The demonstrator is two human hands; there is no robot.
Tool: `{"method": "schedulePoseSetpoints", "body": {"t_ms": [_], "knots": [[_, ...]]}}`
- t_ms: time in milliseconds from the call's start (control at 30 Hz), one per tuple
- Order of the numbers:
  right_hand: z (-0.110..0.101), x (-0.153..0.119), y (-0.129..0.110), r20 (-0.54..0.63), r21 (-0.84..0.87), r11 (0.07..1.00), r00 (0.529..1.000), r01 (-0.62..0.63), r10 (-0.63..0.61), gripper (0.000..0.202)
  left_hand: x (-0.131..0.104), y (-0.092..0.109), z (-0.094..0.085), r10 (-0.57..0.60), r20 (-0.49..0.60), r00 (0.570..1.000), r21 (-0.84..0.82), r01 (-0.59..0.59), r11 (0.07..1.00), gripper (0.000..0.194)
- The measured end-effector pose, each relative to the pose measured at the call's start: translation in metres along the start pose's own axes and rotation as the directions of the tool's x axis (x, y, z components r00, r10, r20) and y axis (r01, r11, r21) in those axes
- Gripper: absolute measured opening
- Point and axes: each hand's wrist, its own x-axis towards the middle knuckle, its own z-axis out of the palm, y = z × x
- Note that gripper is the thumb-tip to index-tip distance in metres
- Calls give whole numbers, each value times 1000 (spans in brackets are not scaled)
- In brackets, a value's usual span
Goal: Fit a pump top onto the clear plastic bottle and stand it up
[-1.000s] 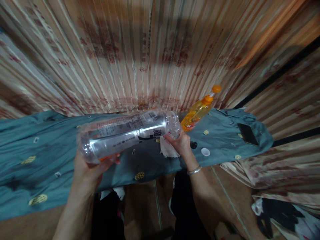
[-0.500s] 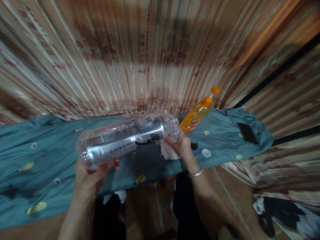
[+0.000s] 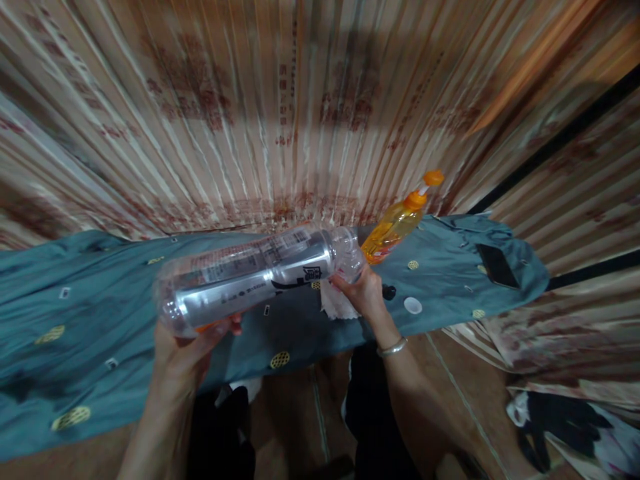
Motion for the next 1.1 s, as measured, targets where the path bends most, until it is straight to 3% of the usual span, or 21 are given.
{"method": "schedulePoseSetpoints", "body": {"t_ms": [233,433,533,767,1100], "knots": [[2,0,1,-25,21,999,999,39,-39,64,-1,0,-1,15,17,1000,13,-15,1000,60],[2,0,2,-17,15,999,999,43,-43,63,-1,0,0,39,38,999,31,-40,999,48],[2,0,2,-17,-5,999,999,49,-49,63,0,1,0,48,54,997,29,-50,998,55],[3,-1,2,-25,-13,999,999,34,-34,62,-3,3,1,36,9,999,31,-36,999,71],[1,0,0,11,-34,999,1000,8,-8,63,-4,6,6,34,-29,999,23,-33,999,67]]}}
